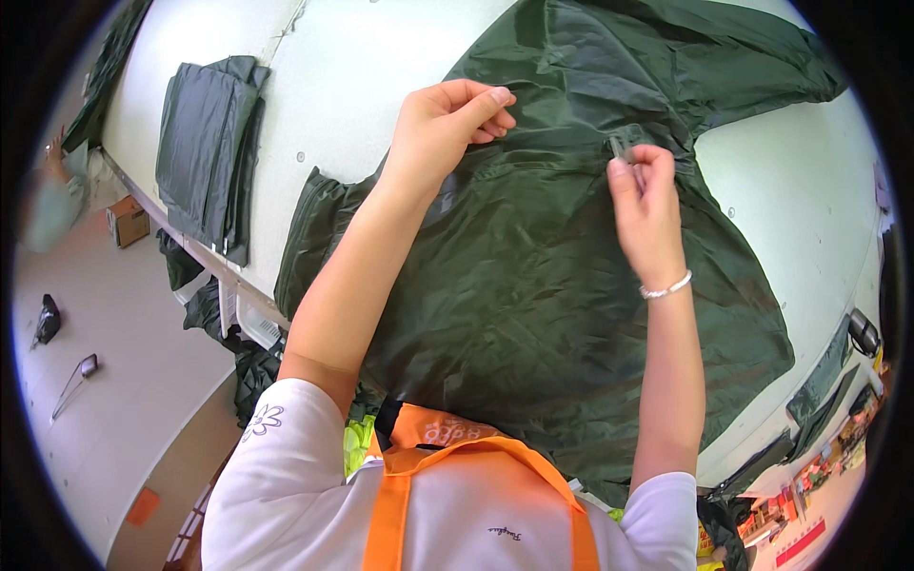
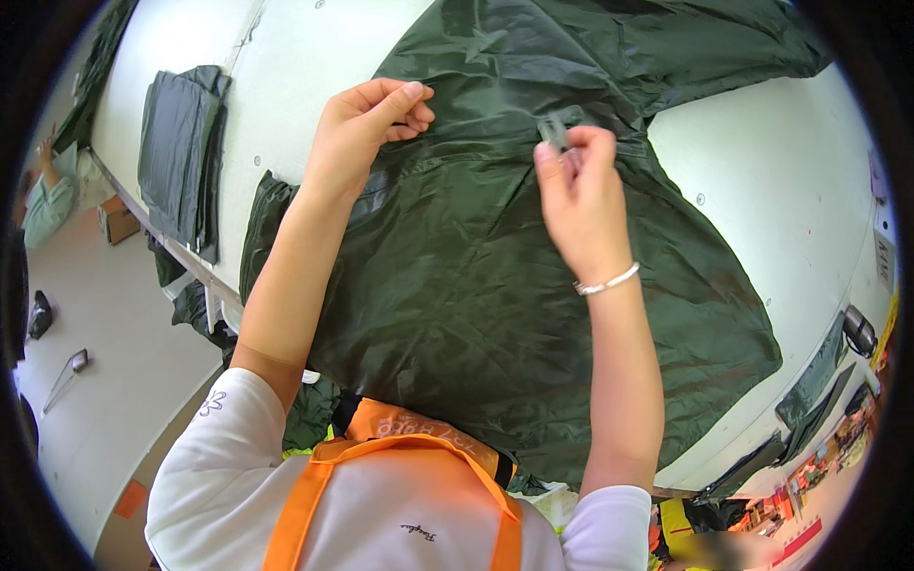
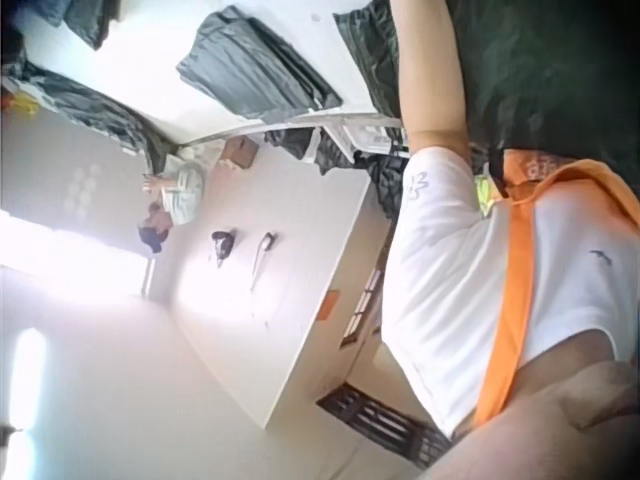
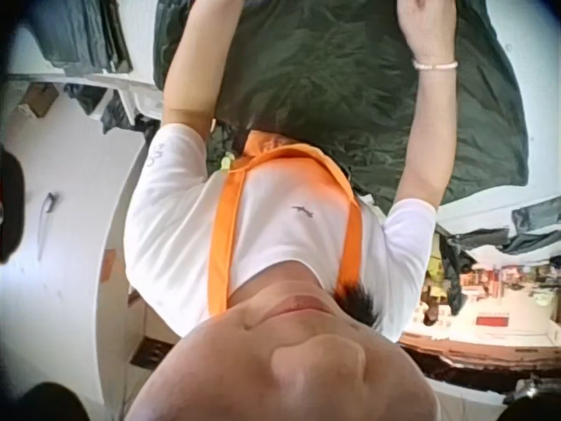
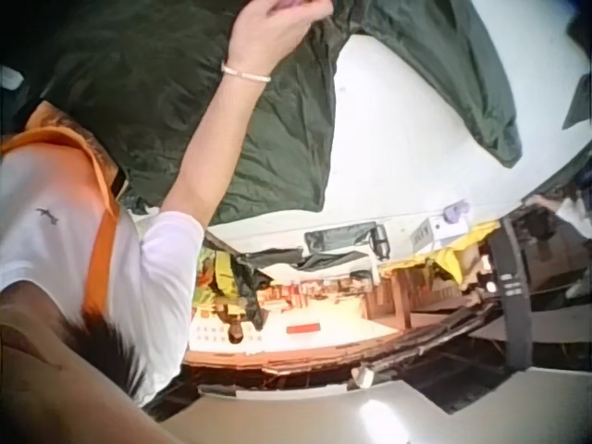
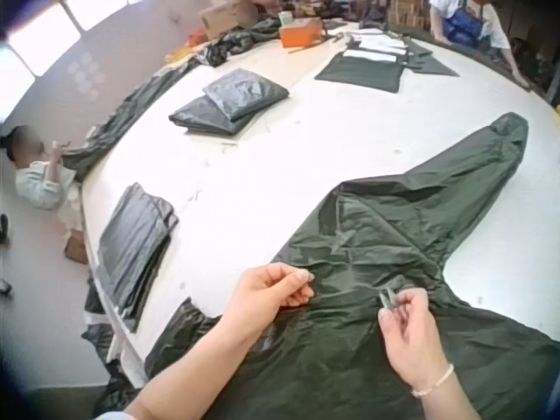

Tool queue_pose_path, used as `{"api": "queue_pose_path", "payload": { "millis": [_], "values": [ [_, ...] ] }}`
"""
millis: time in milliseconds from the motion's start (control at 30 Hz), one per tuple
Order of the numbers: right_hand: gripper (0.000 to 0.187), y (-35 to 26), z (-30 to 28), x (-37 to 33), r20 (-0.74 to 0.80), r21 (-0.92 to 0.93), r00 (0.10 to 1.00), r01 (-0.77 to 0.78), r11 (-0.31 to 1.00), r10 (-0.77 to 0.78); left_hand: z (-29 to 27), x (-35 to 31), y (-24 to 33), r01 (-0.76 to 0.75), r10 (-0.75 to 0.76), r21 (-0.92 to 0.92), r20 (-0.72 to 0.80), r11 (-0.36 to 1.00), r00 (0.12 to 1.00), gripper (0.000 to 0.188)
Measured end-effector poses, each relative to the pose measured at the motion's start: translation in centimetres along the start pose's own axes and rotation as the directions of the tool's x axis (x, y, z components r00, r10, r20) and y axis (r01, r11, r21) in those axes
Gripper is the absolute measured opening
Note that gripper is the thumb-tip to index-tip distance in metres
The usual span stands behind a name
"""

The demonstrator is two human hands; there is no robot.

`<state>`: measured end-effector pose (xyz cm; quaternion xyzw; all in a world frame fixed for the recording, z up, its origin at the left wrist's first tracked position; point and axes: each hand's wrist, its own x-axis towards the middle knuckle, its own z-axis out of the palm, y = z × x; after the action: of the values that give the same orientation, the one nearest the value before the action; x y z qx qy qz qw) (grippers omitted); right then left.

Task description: The person folds a dark green jacket on a white table, aligns the edges, and places it into a white plastic basket. The person then retrieves another jacket from the basket, unfolds it, and begins folding it in the same manner.

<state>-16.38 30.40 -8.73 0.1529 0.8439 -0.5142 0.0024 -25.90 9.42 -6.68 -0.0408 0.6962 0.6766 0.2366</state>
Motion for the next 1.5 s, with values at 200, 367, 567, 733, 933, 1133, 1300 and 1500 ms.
{"api": "queue_pose_path", "payload": {
  "millis": [200, 367, 567, 733, 933, 1133, 1300, 1500],
  "values": [
    [0.022, -3.6, 2.3, -1.6, 0.155, -0.235, 0.957, 0.278, 0.931, -0.246, 1.2, 0.0, 1.4, -0.056, 0.056, 0.077, -0.001, 0.995, 0.998, 0.021],
    [0.020, -3.6, 2.8, -1.5, 0.170, -0.180, 0.950, 0.292, 0.939, -0.263, 1.7, -1.2, 2.2, -0.049, 0.054, 0.109, -0.044, 0.993, 0.998, 0.021],
    [0.018, -3.4, 2.5, -1.0, 0.195, -0.209, 0.928, 0.354, 0.912, -0.316, 1.6, -2.3, 2.4, -0.073, 0.078, 0.095, -0.050, 0.993, 0.996, 0.020],
    [0.014, -3.8, 1.7, 0.3, 0.243, -0.281, 0.862, 0.501, 0.818, -0.444, 1.3, -2.4, 2.4, -0.134, 0.137, 0.061, -0.039, 0.989, 0.990, 0.021],
    [0.014, -3.6, 1.3, 0.8, 0.270, -0.238, 0.844, 0.524, 0.818, -0.462, 0.9, -2.4, 2.5, -0.158, 0.164, 0.071, -0.082, 0.985, 0.983, 0.020],
    [0.021, -3.9, 1.9, -0.2, 0.288, -0.039, 0.900, 0.352, 0.935, -0.326, 0.5, -2.7, 2.4, -0.178, 0.186, 0.080, -0.112, 0.981, 0.976, 0.020],
    [0.018, -4.1, 2.3, -0.1, 0.285, -0.008, 0.910, 0.318, 0.948, -0.302, 0.8, -2.9, 2.7, -0.201, 0.211, 0.100, -0.108, 0.975, 0.971, 0.019],
    [0.016, -3.9, 2.3, -0.2, 0.287, 0.001, 0.915, 0.297, 0.955, -0.285, 0.8, -3.1, 2.8, -0.206, 0.220, 0.110, -0.140, 0.972, 0.965, 0.019]
  ]
}}
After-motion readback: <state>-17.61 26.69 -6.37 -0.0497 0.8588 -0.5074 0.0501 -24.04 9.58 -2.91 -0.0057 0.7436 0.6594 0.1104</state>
